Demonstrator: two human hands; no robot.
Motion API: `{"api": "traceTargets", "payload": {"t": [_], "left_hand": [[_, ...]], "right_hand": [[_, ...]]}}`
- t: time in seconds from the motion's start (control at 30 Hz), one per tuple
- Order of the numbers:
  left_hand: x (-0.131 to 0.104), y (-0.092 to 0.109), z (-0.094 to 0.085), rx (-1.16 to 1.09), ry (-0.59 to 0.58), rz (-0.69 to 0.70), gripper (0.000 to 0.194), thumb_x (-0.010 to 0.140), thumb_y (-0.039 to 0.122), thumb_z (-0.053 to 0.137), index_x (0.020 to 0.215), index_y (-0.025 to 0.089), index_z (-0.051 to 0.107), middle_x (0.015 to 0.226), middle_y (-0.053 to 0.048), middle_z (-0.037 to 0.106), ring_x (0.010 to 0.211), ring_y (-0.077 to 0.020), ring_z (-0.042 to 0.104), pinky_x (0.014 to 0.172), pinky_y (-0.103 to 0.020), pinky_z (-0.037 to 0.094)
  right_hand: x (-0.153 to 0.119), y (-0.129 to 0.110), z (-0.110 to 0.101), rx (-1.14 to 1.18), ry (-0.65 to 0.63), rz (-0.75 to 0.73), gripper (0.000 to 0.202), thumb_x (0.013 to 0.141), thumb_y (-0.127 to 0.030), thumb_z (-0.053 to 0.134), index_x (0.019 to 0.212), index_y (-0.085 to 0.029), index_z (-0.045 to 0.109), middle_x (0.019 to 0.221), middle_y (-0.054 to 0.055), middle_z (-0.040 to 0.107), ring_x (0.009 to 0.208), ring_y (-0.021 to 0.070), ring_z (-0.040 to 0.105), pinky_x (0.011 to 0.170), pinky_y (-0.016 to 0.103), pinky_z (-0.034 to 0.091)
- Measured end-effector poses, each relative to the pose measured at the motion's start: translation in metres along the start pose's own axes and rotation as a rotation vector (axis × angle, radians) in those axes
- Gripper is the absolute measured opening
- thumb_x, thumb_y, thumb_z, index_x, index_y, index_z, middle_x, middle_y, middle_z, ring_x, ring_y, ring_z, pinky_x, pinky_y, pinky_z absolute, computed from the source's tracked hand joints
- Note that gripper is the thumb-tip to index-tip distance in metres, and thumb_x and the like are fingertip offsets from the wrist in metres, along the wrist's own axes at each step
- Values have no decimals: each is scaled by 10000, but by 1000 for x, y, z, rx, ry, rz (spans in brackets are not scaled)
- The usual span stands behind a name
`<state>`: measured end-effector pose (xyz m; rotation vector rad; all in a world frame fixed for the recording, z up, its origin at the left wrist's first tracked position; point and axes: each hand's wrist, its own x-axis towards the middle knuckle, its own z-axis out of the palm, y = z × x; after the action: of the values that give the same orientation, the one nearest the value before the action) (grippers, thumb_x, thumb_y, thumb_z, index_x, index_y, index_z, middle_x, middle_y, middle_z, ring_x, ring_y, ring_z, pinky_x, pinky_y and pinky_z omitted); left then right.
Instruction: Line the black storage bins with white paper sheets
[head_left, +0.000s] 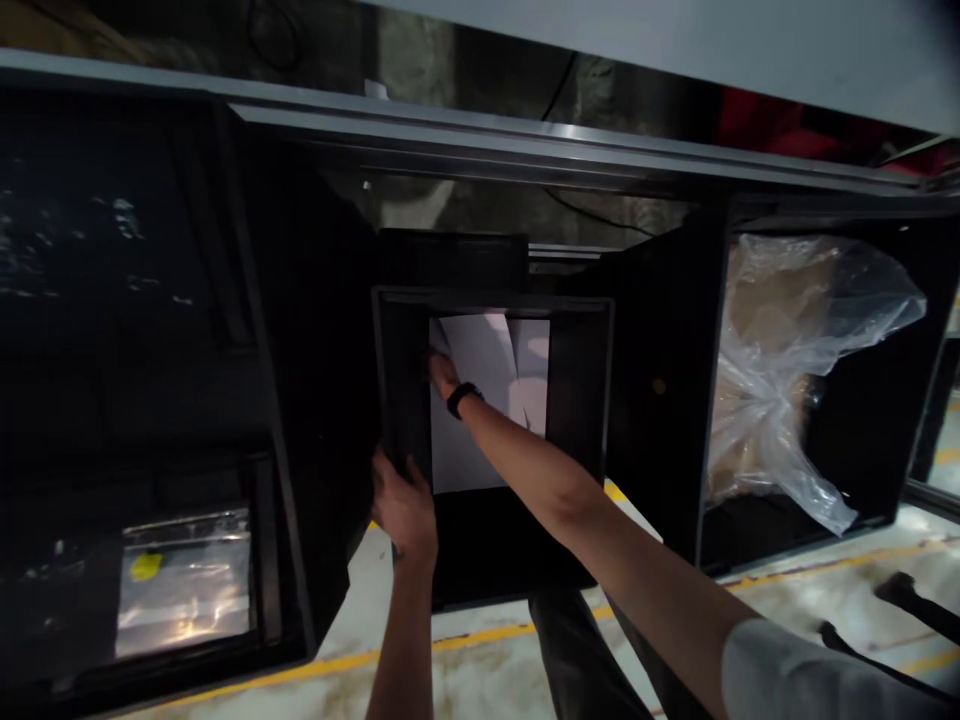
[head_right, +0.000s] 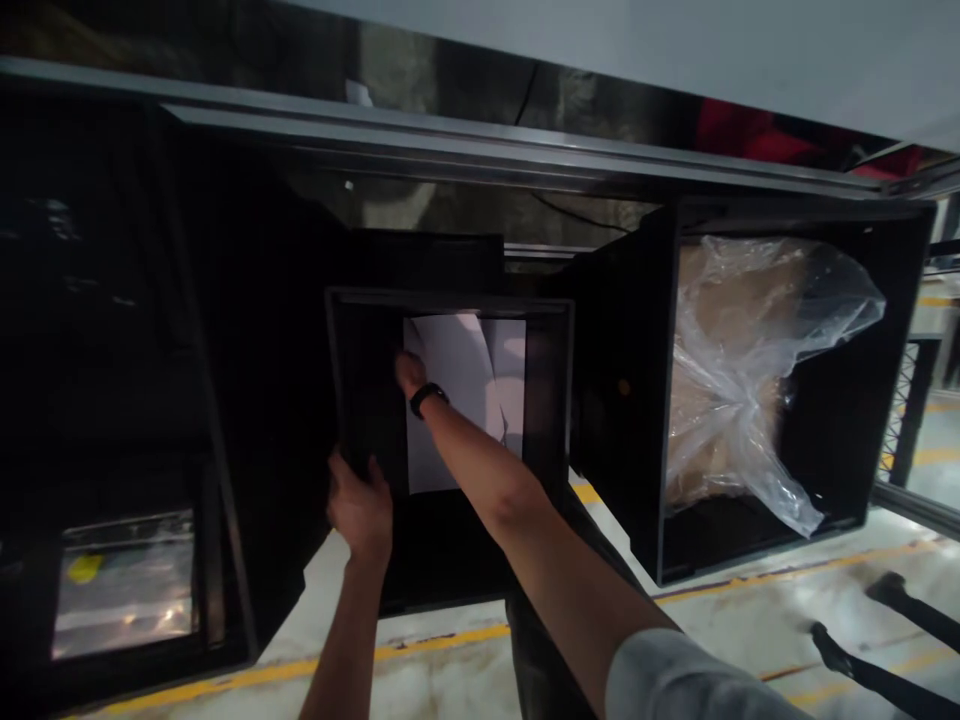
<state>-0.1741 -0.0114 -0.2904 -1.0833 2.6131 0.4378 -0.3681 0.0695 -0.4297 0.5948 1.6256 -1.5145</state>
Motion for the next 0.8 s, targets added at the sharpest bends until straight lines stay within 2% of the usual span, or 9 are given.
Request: {"api": "traceTargets", "payload": {"t": [0.13,0.27,0.33,0.4,0.5,0.57,0.67,0.73,0.8], "left_hand": [[3,12,-4,87,-51,-131,628,1107,357,516,1664,77,445,1256,-289,782,1083,-468,793,946,-584,632],[-17,29,-11,64,-148,-225,501,1131,303,449,1582,98,529,1073,-221,810,954,-406,813,875,-509,644],[-35,39,-14,-25,-185,-211,460,1134,243,398,1533,80,559,1117,-227,810,982,-395,818,876,-492,651],[-57,50,-14,-161,-167,-168,451,1108,179,406,1514,64,564,1204,-242,800,1068,-387,814,924,-485,658],[-95,66,-14,-438,-42,-78,549,1009,113,531,1556,70,527,1434,-263,728,1330,-388,735,1126,-495,610],[-115,70,-15,-636,15,-50,619,967,106,566,1583,82,505,1560,-252,657,1456,-382,655,1221,-498,556],[-127,46,-8,-931,-106,-105,495,1024,162,504,1508,145,610,1419,-174,759,1299,-330,749,1145,-477,603],[-124,6,11,-1086,-209,-202,422,1028,144,475,1374,173,716,1273,-120,817,1186,-287,782,1119,-453,608],[-119,-46,43,-1162,-222,-440,435,949,51,487,1273,150,759,1256,-114,820,1216,-265,760,1173,-442,568]], "right_hand": [[-16,-31,-18,-67,-173,121,514,1083,-489,575,1491,-182,634,1351,120,752,1241,252,690,1151,488,572],[-101,-42,-28,-2,-416,86,727,1099,-682,488,1713,-305,389,1627,102,592,1376,257,659,1102,436,619],[-145,-37,-22,-100,-408,47,965,980,-750,687,1756,-331,295,1708,120,503,1461,290,604,1103,444,621],[-178,-27,-13,-285,-289,-16,1017,881,-666,841,1715,-309,380,1649,135,564,1459,314,598,1091,450,623],[-203,-9,-3,-499,-137,-140,520,910,-517,772,1344,-237,706,1285,98,776,1262,311,697,1018,420,630],[-210,-2,-6,-610,-99,-188,257,906,-438,710,1027,-214,744,1036,70,802,1050,289,740,909,380,628],[-217,2,-18,-674,-69,-168,213,852,-410,729,905,-204,715,943,58,796,919,264,737,807,350,602],[-222,1,-24,-664,-14,-131,279,806,-407,784,983,-197,736,1044,69,810,983,268,743,827,349,604],[-226,-1,-27,-659,36,-99,341,769,-388,823,1036,-196,734,1151,82,802,1049,279,743,842,362,616]]}}
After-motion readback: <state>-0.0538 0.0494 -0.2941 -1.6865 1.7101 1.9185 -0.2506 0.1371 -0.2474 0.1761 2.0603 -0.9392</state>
